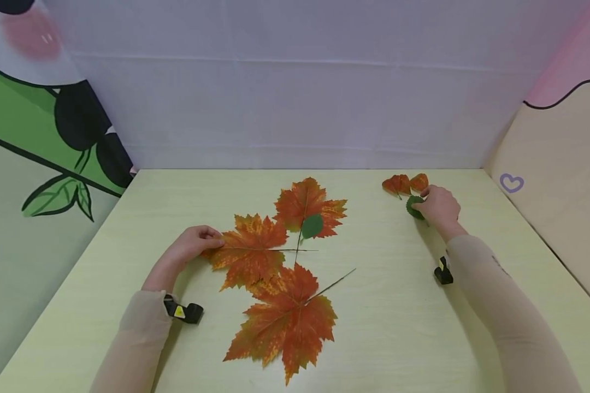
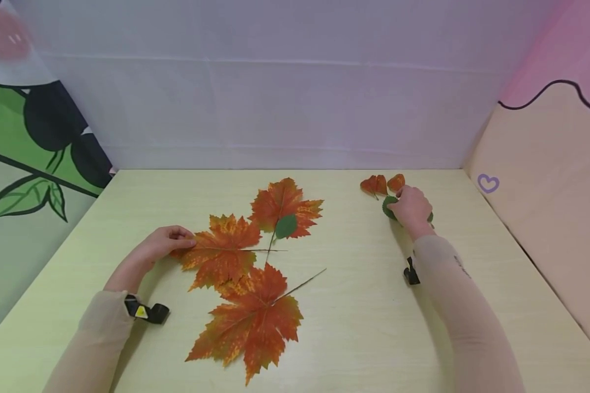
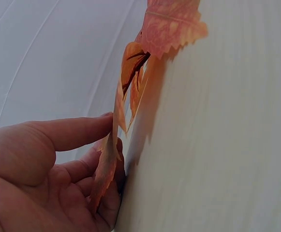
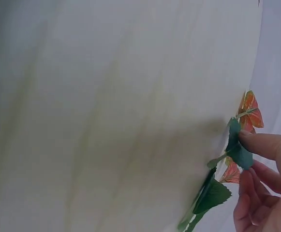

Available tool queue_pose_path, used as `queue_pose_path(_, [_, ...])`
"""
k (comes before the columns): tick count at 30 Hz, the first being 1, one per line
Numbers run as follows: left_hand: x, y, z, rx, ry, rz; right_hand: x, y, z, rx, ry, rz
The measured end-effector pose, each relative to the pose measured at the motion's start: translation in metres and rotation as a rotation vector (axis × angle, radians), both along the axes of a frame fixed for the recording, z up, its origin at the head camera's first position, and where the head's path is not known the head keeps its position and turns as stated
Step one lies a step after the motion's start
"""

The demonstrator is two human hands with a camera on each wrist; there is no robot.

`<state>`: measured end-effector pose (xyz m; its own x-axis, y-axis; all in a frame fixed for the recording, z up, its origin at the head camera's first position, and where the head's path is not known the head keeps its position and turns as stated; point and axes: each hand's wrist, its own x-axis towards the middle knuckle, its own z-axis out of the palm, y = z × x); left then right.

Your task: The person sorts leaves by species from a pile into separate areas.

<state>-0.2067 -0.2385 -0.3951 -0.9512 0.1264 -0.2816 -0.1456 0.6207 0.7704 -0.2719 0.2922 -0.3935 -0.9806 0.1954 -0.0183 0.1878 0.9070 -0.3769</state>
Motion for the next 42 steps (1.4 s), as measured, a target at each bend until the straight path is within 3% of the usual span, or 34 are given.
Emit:
queue_pose_path(5, [0.000, 0.000, 0.000, -0.012, -0.002, 0.000, 0.002, -0.004, 0.001, 0.017, 0.021, -0.004])
queue_pose_path(10, [0.000, -0.001, -0.001, -0.014, -0.010, 0.011, 0.006, -0.020, 0.008, -0.010, 0.060, 0.045])
queue_pose_path(16, [-0.001, -0.003, -0.002, -0.015, -0.006, 0.008, 0.009, -0.054, 0.015, -0.042, 0.080, 0.123])
queue_pose_path(22, [-0.001, -0.004, -0.001, -0.021, -0.002, 0.000, 0.005, -0.094, 0.013, -0.084, 0.090, 0.203])
queue_pose_path(34, [0.000, -0.004, 0.000, -0.015, -0.014, -0.001, 0.015, -0.168, 0.016, -0.214, 0.008, 0.391])
queue_pose_path(42, [-0.001, -0.001, 0.000, -0.016, -0.014, -0.007, 0.016, -0.197, 0.012, -0.166, -0.063, 0.433])
